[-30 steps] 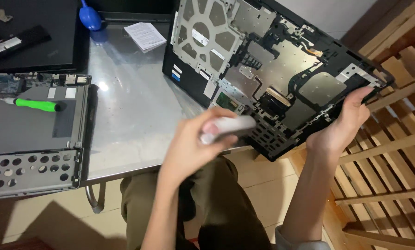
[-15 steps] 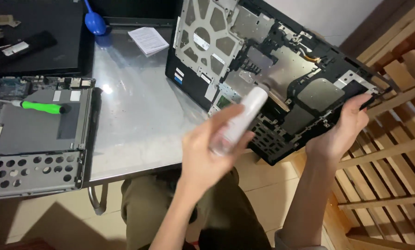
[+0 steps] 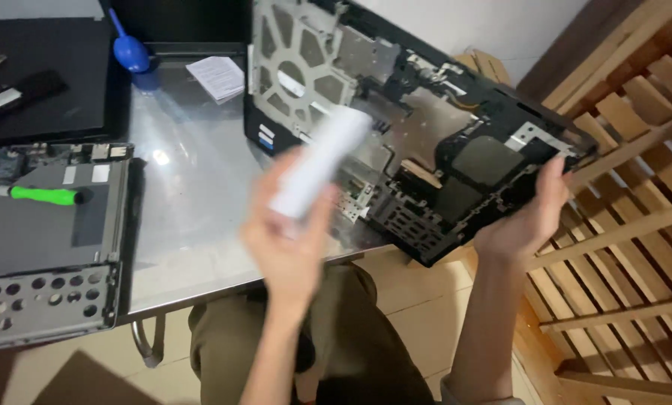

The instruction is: Cleaning the internal chassis, keyboard, and screen of a disassembled laptop using an electric air duster.

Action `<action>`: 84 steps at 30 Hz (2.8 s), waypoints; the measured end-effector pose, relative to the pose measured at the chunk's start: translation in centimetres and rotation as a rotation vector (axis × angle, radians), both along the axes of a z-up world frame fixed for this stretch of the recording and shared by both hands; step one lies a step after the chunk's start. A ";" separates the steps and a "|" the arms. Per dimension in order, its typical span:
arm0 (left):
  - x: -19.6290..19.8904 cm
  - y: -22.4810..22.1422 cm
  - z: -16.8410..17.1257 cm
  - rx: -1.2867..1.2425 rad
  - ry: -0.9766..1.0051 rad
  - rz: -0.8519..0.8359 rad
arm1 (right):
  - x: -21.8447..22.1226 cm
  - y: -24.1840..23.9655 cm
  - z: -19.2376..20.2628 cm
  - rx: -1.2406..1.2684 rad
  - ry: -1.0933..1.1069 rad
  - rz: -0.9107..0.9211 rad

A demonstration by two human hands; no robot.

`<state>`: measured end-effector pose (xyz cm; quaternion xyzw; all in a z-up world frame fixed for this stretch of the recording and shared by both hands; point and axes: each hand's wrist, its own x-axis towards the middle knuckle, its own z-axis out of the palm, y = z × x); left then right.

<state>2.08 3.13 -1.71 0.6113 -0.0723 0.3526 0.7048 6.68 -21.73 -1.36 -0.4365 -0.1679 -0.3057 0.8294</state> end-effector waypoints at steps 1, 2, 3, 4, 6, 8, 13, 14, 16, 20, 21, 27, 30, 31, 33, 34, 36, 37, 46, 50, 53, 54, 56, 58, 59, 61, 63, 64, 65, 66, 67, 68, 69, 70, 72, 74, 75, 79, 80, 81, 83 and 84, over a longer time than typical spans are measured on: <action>0.0 0.3 0.3 0.001 -0.002 -0.009 | 0.0 0.1 0.1 0.001 -0.002 -0.009; 0.0 0.6 0.5 0.034 0.005 0.067 | 0.0 0.2 0.2 -0.049 -0.030 0.041; 0.0 0.8 0.8 0.068 0.013 0.143 | -0.1 0.2 0.3 -0.100 -0.061 0.090; -0.7 0.2 1.6 0.060 0.012 0.126 | 0.3 0.3 0.2 -0.107 -0.061 0.073; -2.0 -1.2 2.9 0.159 0.038 0.093 | 0.8 0.0 0.0 0.008 0.000 0.015; -3.4 -3.3 3.6 0.217 0.019 0.028 | 2.1 -2.2 -3.0 0.048 0.020 -0.102; -3.9 -4.6 1.8 0.220 -0.031 -0.076 | 1.7 -4.2 -4.9 0.217 0.100 0.006; -3.6 -3.8 1.4 0.201 -0.062 0.007 | 2.1 -5.5 -7.7 -0.132 0.015 -0.320; -4.1 -3.3 2.0 0.172 -0.100 0.057 | 2.0 -5.6 -8.4 -0.494 -0.059 -0.672; -8.3 -5.5 6.9 0.514 0.019 0.029 | -1.9 -2.3 -0.8 -0.333 0.108 -0.363; -8.9 -6.2 8.5 0.672 0.050 0.027 | -2.7 -1.5 1.0 -0.085 0.155 -0.018; -5.2 -3.4 2.5 0.431 0.138 0.043 | -3.6 -1.5 2.2 -0.103 0.143 -0.040; -6.3 -3.2 2.5 0.577 0.103 0.251 | -2.3 -1.9 0.2 -0.118 0.142 -0.122; -7.0 -3.8 2.7 0.584 0.108 0.262 | -1.7 -2.9 -1.1 -0.112 0.144 -0.110; -7.8 -4.0 3.1 0.725 0.016 0.173 | 0.6 -3.8 -4.2 -0.173 0.229 -0.316; -7.9 -4.7 3.7 0.729 0.023 0.204 | 0.4 -3.2 -3.4 -0.172 0.224 -0.285; -8.1 -6.1 5.1 0.617 0.040 -0.116 | -0.5 -2.5 -1.5 0.002 0.150 -0.072; -7.2 -6.2 5.1 0.618 0.048 -0.087 | -0.7 -2.2 -1.0 0.002 0.149 -0.042; -4.3 -5.1 7.2 0.193 -0.200 0.171 | 0.1 -1.8 -2.2 0.162 0.017 0.048; -6.5 -8.2 8.1 0.439 -0.097 -0.042 | -0.2 -1.6 -1.7 0.103 -0.046 0.059; -5.6 -7.9 8.7 0.419 -0.362 -0.019 | -0.4 -1.8 -2.3 0.008 -0.028 0.071; -5.0 -7.8 8.7 0.374 -0.443 0.059 | -0.6 -2.2 -2.5 -0.042 -0.023 0.055; -4.8 -7.3 8.9 0.368 -0.358 0.137 | -0.7 -2.2 -2.3 -0.078 -0.017 0.055; -4.6 -8.0 8.9 0.354 -0.283 0.204 | -0.7 -2.2 -2.0 -0.112 -0.016 0.048; -4.5 -8.9 8.6 0.322 -0.469 0.185 | -0.8 -2.1 -1.8 0.056 0.023 0.222; -4.9 -9.7 8.3 0.288 -0.661 0.162 | -0.1 -2.8 -3.4 0.226 0.059 0.395; -6.0 -10.0 8.3 0.449 -0.469 -0.100 | 1.4 -4.8 -7.1 0.145 -0.073 0.317; -5.7 -9.6 8.3 0.448 -0.472 -0.101 | 1.4 -5.0 -7.0 0.144 -0.076 0.315; -5.4 -9.1 8.3 0.413 -0.430 0.048 | 1.4 -5.1 -6.9 0.113 -0.119 0.284; -5.1 -8.5 8.2 0.376 -0.382 0.194 | 1.4 -5.1 -6.9 0.082 -0.159 0.252; -5.4 -8.4 7.7 0.376 -0.382 0.194 | 0.5 -3.8 -4.8 0.082 -0.159 0.252; -5.8 -8.2 7.4 0.369 -0.309 0.193 | -0.3 -2.4 -2.7 0.041 -0.044 0.141; -6.1 -8.0 7.0 0.356 -0.239 0.188 | -1.0 -1.0 -0.5 -0.006 0.069 0.018; -6.1 -8.1 6.0 0.358 -0.237 0.188 | -0.8 -1.5 -1.1 -0.004 0.071 0.019; -6.3 -8.5 3.8 0.517 -0.185 0.014 | -0.4 -2.8 -2.5 -0.187 0.018 -0.026; -6.3 -7.8 3.6 0.507 -0.168 0.008 | -1.0 -1.6 -0.1 -0.160 0.017 0.069; -6.3 -7.5 3.4 0.500 -0.158 0.004 | -1.4 -1.0 1.2 -0.131 0.012 0.162; -6.6 -7.0 3.6 0.381 -0.023 0.134 | -1.3 0.4 2.9 0.261 0.228 0.132; -6.7 -7.0 2.7 0.480 -0.053 0.048 | -0.9 -0.3 1.9 0.172 0.145 0.152; -6.9 -7.0 1.8 0.576 -0.086 -0.039 | -0.4 -0.9 1.0 0.084 0.060 0.168; -7.0 -6.6 0.8 0.582 -0.121 -0.101 | -0.7 -1.3 0.5 -0.058 0.095 0.107; -7.1 -6.5 0.3 0.583 -0.162 -0.162 | -0.8 -1.6 0.4 -0.204 0.124 0.045</action>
